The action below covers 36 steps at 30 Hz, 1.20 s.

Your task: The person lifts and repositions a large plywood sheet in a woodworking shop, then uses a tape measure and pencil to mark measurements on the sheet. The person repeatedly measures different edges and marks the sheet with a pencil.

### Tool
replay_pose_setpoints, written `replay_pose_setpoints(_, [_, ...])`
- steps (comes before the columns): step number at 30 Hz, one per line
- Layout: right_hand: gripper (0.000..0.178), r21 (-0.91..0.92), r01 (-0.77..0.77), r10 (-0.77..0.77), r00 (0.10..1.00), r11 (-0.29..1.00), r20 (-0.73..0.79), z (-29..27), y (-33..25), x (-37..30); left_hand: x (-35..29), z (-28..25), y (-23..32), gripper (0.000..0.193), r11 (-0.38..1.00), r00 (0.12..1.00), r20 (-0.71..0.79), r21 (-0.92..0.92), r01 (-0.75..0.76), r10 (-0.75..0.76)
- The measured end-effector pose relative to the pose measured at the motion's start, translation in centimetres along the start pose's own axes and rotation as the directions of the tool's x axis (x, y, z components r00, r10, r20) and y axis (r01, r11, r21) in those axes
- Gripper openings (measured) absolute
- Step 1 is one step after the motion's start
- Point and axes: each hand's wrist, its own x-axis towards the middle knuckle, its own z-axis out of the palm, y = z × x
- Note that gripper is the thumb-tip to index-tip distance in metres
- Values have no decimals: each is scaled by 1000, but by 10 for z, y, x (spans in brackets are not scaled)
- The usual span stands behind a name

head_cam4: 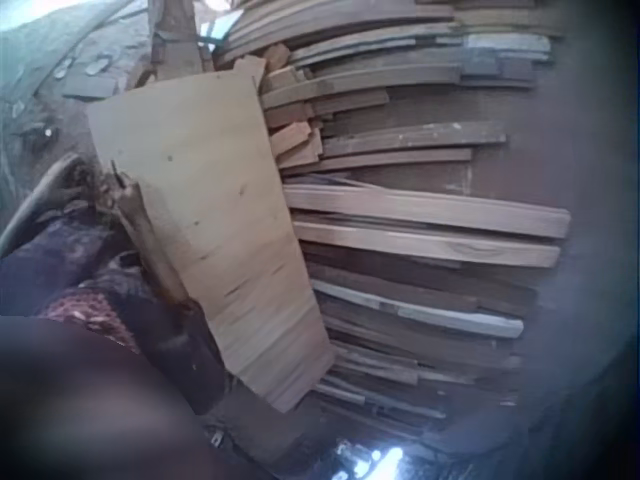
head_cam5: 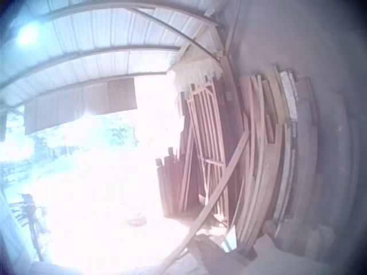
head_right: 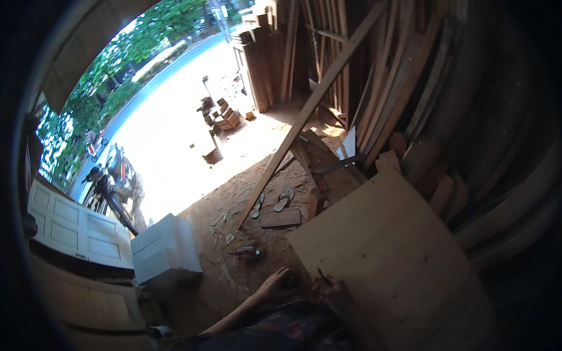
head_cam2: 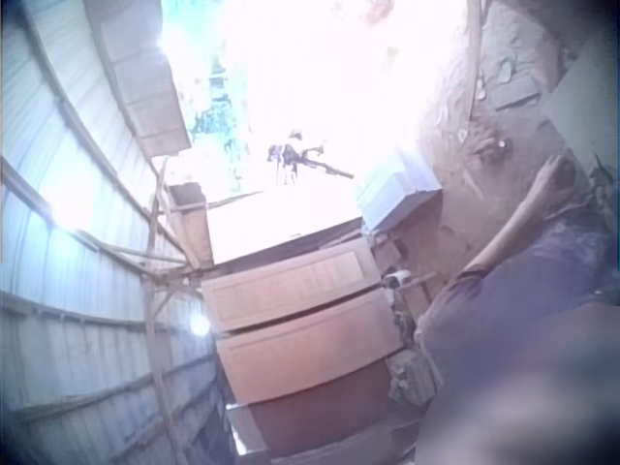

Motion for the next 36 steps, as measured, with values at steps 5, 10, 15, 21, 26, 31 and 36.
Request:
replay_pose_setpoints(5, [31,-32,-113,117,977,993,176,39,-17,1,-33,-11,44,46,982,983,47,76,175,-179])
replay_pose_setpoints(10, [29,-38,156,-128,907,987,401,43,-29,-11,-56,-44,34,46,967,980,105,-173,188,-171])
replay_pose_setpoints(15, [32,-59,31,-2,901,998,434,63,-55,-29,-87,-34,6,45,521,897,169,-764,381,-409])
replay_pose_setpoints(21, [29,-210,179,-105,942,961,320,90,-65,-37,-95,-31,3,41,489,899,224,-777,398,-376])
replay_pose_setpoints(26, [28,-330,120,-66,983,936,170,107,-63,-43,-95,-64,11,44,471,909,284,-784,404,-306])
replay_pose_setpoints(31, [22,-387,163,-137,986,908,95,117,-47,-34,-95,-86,-16,44,678,950,287,-675,290,-120])
replay_pose_setpoints(36, [22,-620,533,-599,791,577,123,116,-30,-18,-107,-81,-38,41,989,996,22,-115,89,-87])
